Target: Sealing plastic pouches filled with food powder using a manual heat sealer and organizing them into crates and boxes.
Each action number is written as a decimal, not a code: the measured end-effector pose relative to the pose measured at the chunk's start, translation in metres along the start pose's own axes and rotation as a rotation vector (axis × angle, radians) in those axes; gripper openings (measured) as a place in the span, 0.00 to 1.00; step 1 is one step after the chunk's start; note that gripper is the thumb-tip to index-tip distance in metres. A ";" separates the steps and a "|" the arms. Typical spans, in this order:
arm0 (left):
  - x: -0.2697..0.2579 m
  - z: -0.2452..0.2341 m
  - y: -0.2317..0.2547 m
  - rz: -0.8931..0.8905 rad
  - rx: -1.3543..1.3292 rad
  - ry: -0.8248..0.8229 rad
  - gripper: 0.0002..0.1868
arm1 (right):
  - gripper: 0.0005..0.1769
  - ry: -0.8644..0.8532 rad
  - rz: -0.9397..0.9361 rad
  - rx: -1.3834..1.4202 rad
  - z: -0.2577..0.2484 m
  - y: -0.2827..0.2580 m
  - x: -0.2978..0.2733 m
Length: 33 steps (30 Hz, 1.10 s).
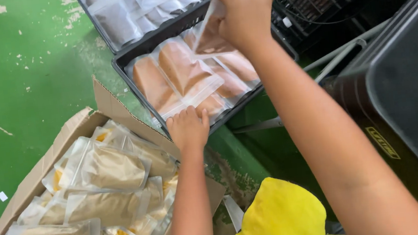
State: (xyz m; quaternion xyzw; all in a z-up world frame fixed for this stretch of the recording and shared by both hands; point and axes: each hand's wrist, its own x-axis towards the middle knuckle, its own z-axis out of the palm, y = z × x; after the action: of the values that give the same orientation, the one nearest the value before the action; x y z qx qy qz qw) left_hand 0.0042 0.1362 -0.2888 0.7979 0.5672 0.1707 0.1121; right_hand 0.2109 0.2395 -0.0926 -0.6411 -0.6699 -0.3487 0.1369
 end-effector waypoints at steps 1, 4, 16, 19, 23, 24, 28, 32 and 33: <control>0.002 -0.001 -0.001 -0.005 0.002 -0.005 0.20 | 0.19 -0.005 -0.002 0.006 0.007 0.004 0.008; 0.000 -0.001 0.001 -0.030 -0.015 -0.037 0.19 | 0.23 -0.298 -0.297 -0.045 0.025 0.008 0.025; 0.000 -0.007 0.001 0.051 0.017 0.047 0.18 | 0.47 -0.467 0.039 0.058 0.125 -0.067 -0.096; 0.001 -0.004 -0.001 0.072 -0.052 0.137 0.19 | 0.48 -0.654 0.250 0.267 0.119 -0.086 -0.122; -0.001 -0.005 -0.003 0.064 -0.043 0.085 0.18 | 0.47 -0.606 0.254 0.310 0.124 -0.088 -0.127; -0.001 -0.007 -0.003 0.059 -0.046 0.056 0.18 | 0.47 -0.601 0.251 0.353 0.125 -0.086 -0.125; 0.000 -0.002 -0.003 0.055 -0.039 0.049 0.19 | 0.49 -0.642 0.250 0.363 0.134 -0.085 -0.130; -0.001 0.000 -0.004 0.072 -0.034 0.086 0.17 | 0.50 -0.626 0.228 0.293 0.133 -0.090 -0.132; -0.001 -0.001 -0.004 0.076 -0.031 0.093 0.17 | 0.49 -0.597 0.228 0.266 0.128 -0.094 -0.130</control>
State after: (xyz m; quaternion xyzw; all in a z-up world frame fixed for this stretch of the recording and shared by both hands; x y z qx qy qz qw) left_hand 0.0005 0.1370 -0.2897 0.8083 0.5382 0.2207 0.0914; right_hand 0.1734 0.2284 -0.2942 -0.7619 -0.6442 -0.0377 0.0555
